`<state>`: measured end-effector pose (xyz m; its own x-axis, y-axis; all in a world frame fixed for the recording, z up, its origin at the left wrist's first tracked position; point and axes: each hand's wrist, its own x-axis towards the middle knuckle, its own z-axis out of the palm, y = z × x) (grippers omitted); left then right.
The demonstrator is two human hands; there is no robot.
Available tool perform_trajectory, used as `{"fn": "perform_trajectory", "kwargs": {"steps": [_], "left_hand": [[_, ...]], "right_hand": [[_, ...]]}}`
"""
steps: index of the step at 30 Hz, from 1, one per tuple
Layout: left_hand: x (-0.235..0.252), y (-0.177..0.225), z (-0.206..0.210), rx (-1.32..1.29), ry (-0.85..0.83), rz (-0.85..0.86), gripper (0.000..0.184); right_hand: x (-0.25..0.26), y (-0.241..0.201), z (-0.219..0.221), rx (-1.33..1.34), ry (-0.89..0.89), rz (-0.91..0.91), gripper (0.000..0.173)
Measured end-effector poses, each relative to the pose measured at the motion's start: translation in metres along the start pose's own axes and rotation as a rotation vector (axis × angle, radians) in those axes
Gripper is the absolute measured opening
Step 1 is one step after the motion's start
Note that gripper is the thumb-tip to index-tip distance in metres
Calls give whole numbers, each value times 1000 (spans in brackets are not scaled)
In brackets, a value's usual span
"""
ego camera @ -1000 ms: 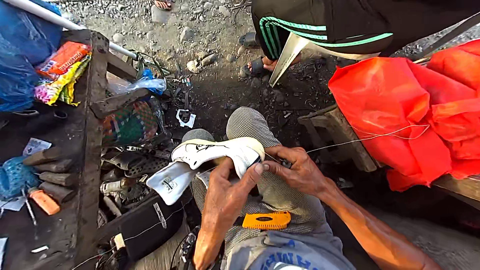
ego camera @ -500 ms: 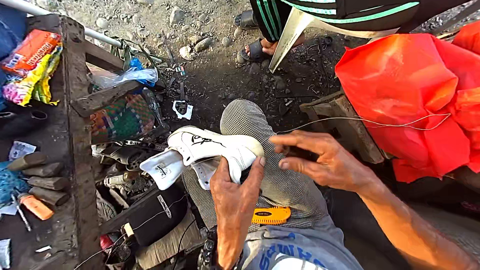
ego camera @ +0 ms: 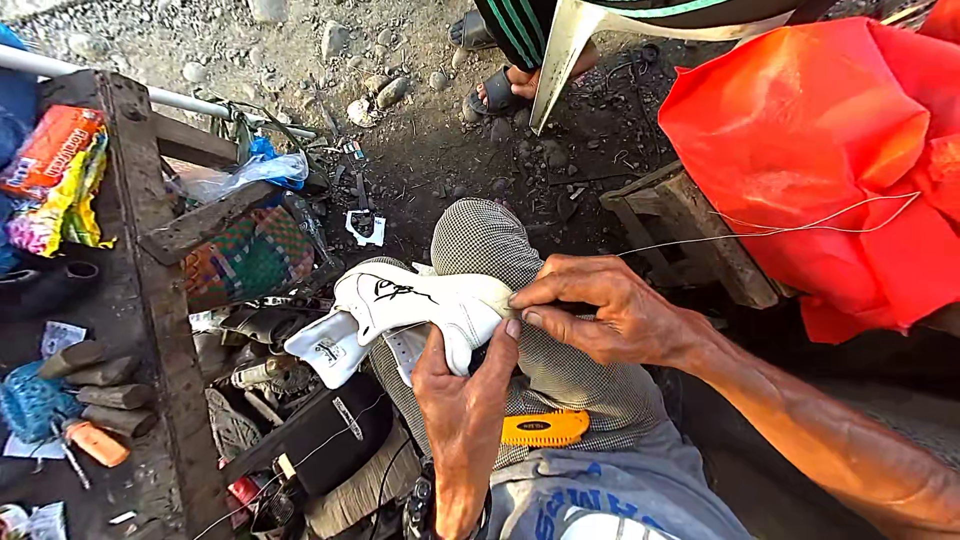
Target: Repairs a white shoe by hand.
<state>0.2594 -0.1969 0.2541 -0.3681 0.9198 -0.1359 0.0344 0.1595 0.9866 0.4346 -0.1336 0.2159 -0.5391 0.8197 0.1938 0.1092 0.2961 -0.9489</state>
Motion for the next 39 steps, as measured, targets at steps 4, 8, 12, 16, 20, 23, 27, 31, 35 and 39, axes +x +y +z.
{"fn": "perform_trajectory", "kwargs": {"steps": [4, 8, 12, 16, 20, 23, 27, 31, 35, 39], "left_hand": [[0, -1, 0, -6, 2, 17, 23], [-1, -2, 3, -4, 16, 14, 24], [-2, -2, -7, -46, -74, -5, 20], [-4, -5, -15, -171, -78, -34, 13], [-3, -9, -7, -177, -15, -4, 12], [-1, -12, -2, -182, 16, -11, 12], [-5, -15, 8, -201, 28, -42, 7], [-1, -15, 8, -218, 75, -83, 4], [2, -13, 9, -153, 94, -111, 5], [3, -12, 4, -72, 113, -93, 7]], "right_hand": [[2, 1, -4, -15, -29, -33, 20], [6, -4, -9, -109, -70, -50, 20], [15, -17, -18, -287, -157, -53, 21], [25, -28, -25, -405, -265, -87, 23], [36, -35, -28, -518, -352, -121, 24], [45, -39, -28, -582, -413, -132, 23], [47, -43, -30, -692, -462, -114, 20], [63, -32, -19, -753, -377, -254, 18], [69, -40, -18, -739, -506, -127, 13], [80, -57, -11, -732, -632, -7, 16]]}}
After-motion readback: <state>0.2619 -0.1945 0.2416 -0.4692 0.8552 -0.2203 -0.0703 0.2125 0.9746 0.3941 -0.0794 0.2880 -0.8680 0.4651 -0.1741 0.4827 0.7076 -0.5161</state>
